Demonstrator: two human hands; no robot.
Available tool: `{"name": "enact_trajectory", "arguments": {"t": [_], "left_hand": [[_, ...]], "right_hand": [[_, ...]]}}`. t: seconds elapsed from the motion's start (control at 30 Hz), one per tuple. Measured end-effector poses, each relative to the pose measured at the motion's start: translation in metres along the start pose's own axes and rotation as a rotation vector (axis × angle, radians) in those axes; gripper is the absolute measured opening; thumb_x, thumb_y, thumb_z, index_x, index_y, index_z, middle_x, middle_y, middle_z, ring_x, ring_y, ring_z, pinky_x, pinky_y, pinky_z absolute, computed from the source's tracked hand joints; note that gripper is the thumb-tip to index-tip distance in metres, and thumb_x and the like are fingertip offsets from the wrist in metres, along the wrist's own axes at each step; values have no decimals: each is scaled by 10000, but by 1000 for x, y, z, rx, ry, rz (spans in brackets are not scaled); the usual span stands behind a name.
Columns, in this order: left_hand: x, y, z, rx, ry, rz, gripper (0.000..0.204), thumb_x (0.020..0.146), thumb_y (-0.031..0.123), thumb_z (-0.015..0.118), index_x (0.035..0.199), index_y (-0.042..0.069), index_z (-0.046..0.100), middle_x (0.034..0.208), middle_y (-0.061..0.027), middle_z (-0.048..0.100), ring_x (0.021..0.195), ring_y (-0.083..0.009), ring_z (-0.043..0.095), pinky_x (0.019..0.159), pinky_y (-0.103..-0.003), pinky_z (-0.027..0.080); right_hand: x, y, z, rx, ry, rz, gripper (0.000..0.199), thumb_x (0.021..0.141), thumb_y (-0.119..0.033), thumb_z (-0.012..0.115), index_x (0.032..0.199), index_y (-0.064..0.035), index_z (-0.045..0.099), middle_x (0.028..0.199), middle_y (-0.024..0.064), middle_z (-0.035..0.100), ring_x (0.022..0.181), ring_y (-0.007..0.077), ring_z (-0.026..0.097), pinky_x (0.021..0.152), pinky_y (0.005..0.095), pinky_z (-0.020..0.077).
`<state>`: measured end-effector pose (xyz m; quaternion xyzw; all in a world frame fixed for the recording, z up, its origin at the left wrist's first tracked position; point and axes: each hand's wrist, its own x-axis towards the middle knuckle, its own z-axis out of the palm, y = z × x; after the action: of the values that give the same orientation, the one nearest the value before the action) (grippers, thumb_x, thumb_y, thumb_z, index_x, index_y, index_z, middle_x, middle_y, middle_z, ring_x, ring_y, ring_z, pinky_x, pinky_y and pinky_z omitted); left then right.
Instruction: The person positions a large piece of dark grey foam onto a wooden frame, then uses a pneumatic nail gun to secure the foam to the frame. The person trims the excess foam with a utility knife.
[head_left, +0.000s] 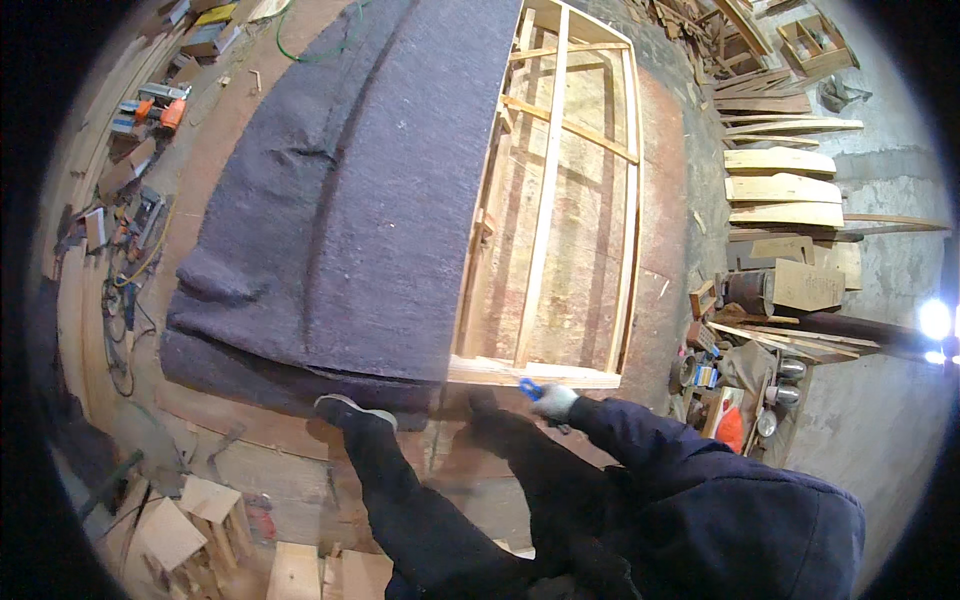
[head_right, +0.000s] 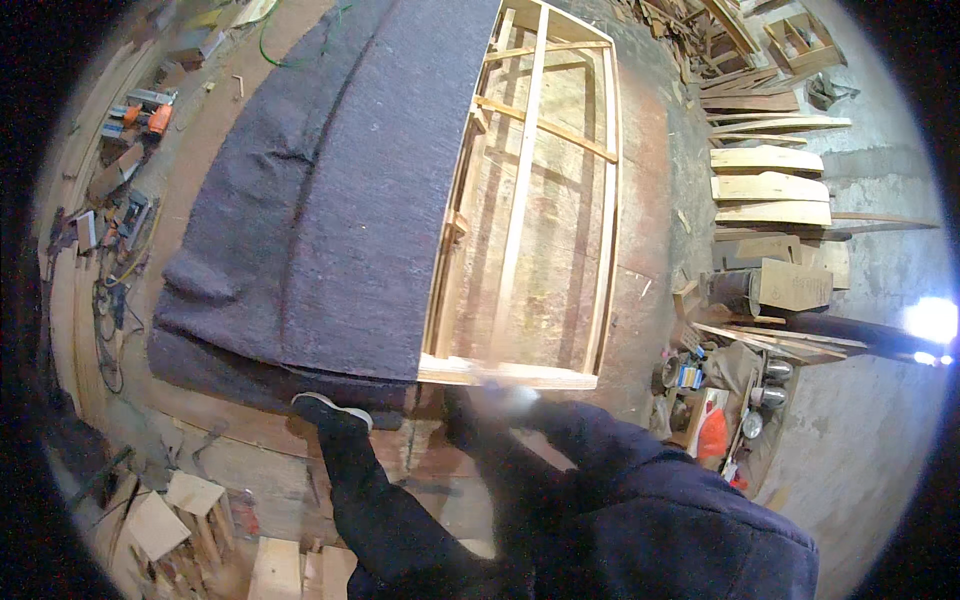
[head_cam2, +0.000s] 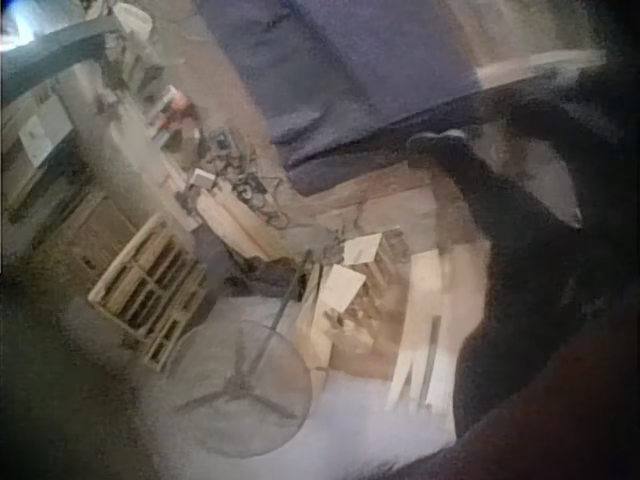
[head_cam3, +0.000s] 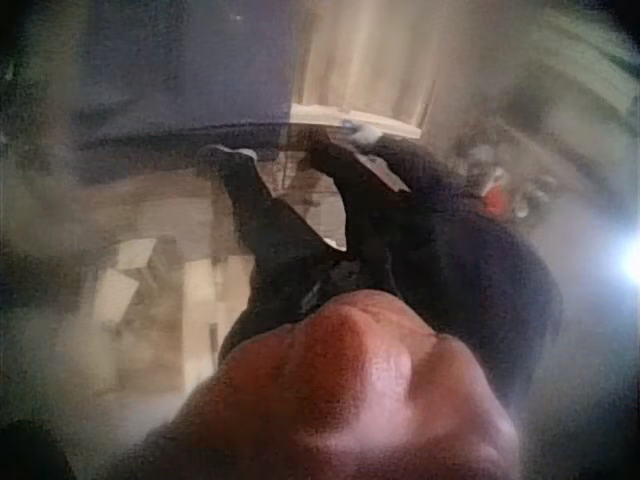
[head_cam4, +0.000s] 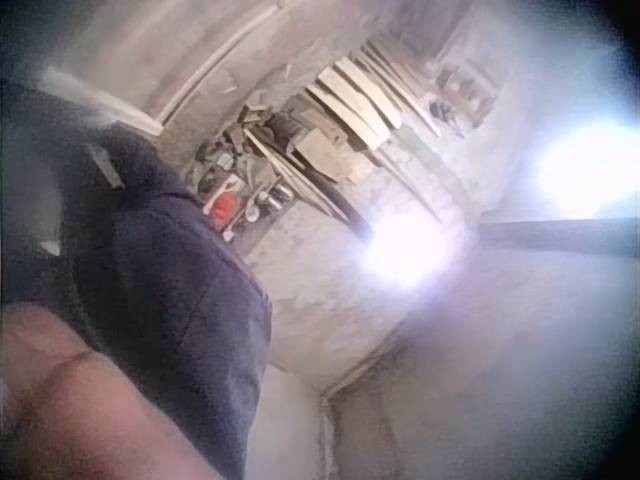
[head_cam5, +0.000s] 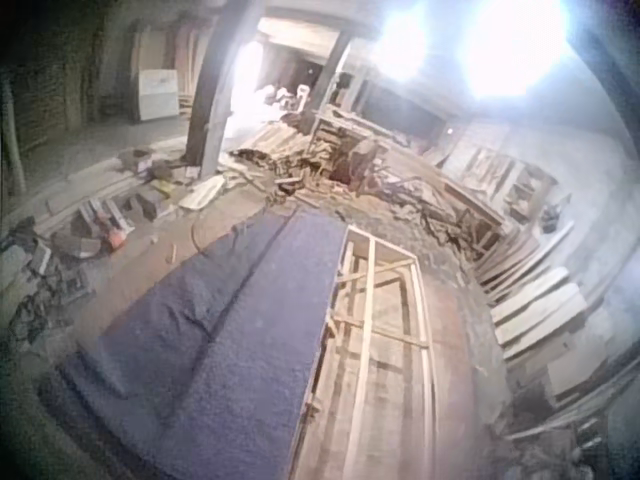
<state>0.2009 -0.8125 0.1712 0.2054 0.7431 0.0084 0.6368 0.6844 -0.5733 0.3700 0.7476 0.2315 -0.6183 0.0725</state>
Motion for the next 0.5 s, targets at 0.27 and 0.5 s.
{"name": "enact_trajectory", "arguments": {"t": [0.27,0.5], "left_hand": [[44,47,-163,-99,3,-18,313,1023,140,534,1275,-1,655,1215,-116,693,1099,-242,646,967,-369,509],[63,86,-334,-241,43,-48,319,1033,154,541,1277,-14,661,1225,-133,700,1094,-263,653,966,-373,512]], "right_hand": [[-11,47,33,-61,167,371,258,826,-217,809,778,1,680,653,109,674,543,225,682,501,363,562],[-59,-70,110,-106,151,482,285,820,-262,805,932,-8,738,798,121,747,695,229,737,653,387,587]]}}
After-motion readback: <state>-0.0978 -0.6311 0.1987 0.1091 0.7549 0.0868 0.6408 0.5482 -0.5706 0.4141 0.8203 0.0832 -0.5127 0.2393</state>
